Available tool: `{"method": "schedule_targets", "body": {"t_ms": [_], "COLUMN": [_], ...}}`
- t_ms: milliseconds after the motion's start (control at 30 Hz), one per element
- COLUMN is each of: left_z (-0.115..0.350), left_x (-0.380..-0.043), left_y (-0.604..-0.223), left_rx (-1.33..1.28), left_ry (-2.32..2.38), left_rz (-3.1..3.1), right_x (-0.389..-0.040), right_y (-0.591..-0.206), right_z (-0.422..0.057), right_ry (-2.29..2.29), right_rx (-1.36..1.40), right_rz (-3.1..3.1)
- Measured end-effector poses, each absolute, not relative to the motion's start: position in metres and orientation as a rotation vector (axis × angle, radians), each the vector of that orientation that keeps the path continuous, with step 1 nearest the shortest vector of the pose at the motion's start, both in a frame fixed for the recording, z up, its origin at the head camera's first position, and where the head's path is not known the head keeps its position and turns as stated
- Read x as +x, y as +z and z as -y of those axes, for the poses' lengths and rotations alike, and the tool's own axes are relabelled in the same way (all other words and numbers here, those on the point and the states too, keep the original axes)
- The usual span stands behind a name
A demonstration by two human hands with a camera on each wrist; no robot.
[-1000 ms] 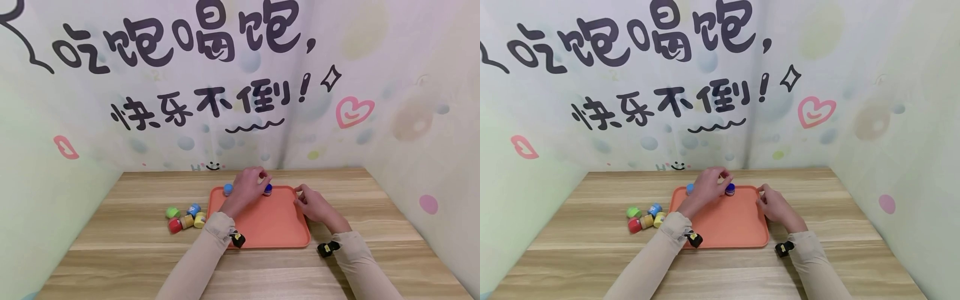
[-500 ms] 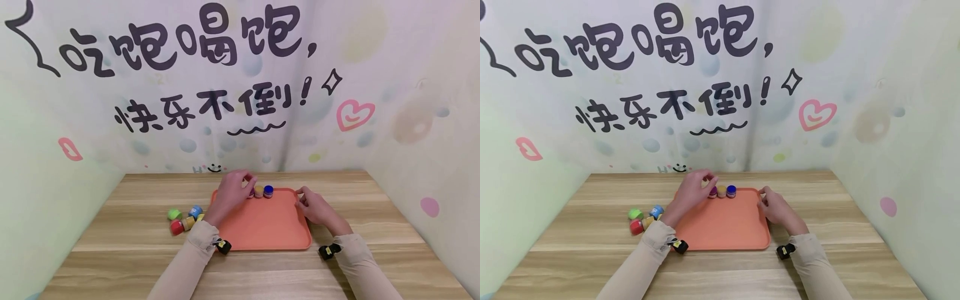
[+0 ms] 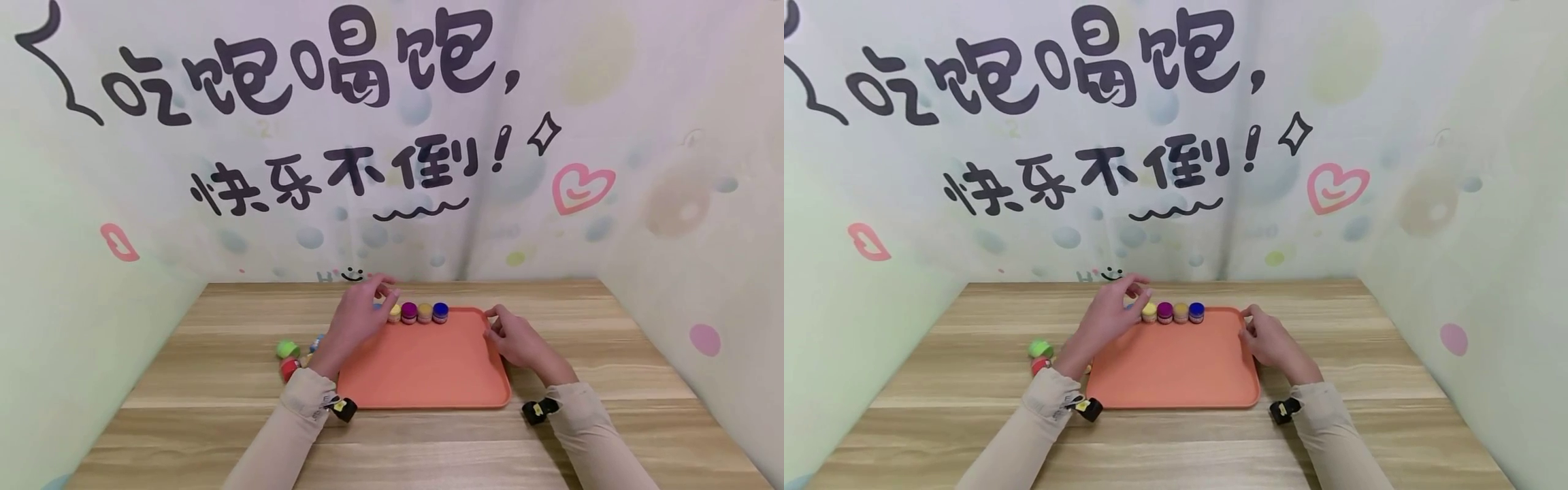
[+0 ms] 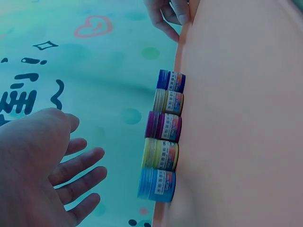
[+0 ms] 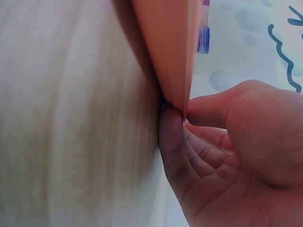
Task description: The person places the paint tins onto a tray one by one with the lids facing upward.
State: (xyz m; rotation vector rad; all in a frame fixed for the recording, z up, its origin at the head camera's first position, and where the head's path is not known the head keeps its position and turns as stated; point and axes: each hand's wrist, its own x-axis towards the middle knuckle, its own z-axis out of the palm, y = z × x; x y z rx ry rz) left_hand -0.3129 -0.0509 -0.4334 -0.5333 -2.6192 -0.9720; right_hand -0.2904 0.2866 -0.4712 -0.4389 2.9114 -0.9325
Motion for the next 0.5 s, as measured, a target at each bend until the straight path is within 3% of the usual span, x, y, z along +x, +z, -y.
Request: {"method": "schedule_targets", "body": {"t_ms": [500], "left_z": [0.09], "left_x": [-0.307], "left_y": [-0.441], "left_rx": [-0.492], "left_ry": [-0.983], "left_rz": [2.71], "right_x": [-0.291], "right_y": [-0.47], "right_z": [-0.286], "right_ry": [-0.947], "right_rx": [-0.447], "right_rz": [-2.906]}}
